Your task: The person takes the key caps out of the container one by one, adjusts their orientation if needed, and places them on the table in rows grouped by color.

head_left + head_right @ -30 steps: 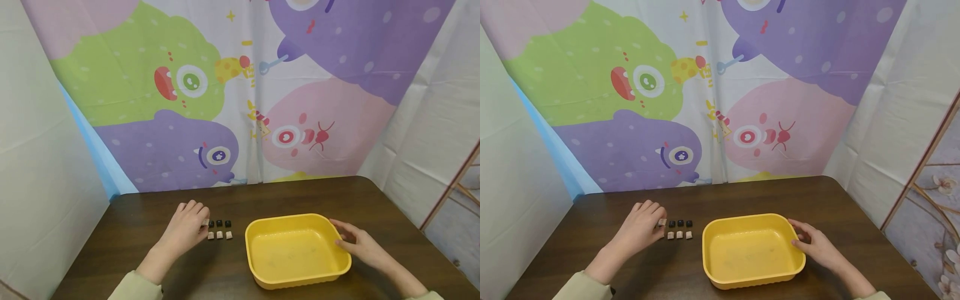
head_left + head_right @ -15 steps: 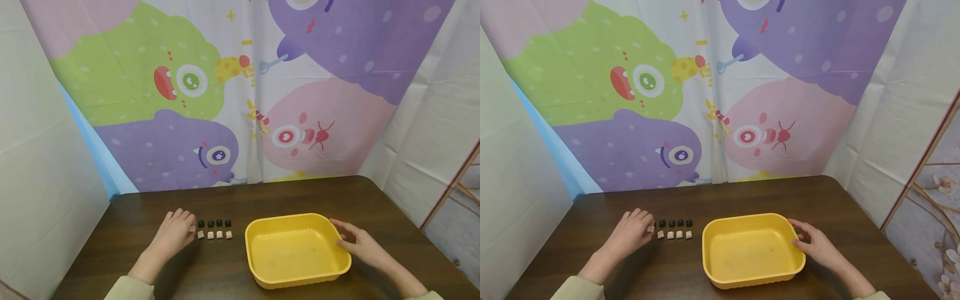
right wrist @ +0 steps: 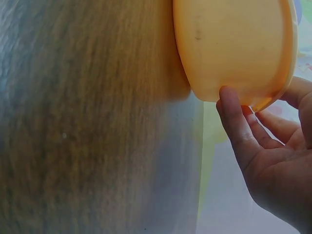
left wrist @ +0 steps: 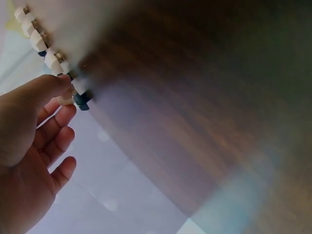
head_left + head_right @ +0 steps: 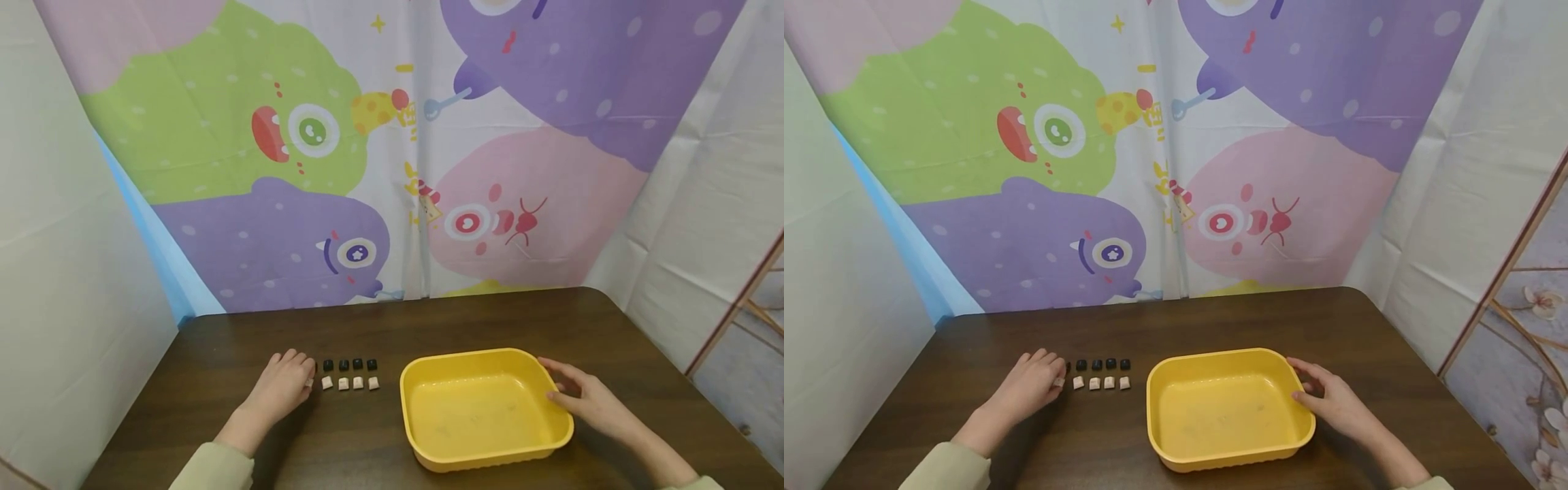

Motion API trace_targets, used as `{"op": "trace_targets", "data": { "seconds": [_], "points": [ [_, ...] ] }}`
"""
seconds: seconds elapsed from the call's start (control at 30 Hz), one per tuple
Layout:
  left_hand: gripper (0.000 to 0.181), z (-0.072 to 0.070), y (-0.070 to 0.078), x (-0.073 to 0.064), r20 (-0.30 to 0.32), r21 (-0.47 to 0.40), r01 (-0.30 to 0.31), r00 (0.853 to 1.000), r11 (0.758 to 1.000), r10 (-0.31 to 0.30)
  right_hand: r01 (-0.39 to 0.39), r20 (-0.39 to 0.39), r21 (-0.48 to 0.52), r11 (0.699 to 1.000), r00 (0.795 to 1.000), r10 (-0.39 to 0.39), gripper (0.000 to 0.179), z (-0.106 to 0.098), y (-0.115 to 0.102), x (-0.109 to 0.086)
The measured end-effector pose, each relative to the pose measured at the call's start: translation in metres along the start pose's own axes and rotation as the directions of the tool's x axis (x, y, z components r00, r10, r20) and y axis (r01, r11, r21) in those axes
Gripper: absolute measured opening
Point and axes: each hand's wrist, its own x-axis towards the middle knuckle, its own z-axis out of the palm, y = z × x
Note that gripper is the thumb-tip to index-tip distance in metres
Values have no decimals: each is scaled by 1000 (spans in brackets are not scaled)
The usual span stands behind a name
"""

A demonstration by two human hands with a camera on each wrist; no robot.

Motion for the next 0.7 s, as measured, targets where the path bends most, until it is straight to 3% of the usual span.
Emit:
{"op": "trace_targets", "data": {
  "seconds": [0.7],
  "points": [
    [27, 6, -7, -3, 69, -56, 60, 996, 997, -56, -29, 17, 43, 999, 999, 28, 54, 1, -1, 2]
  ]
}}
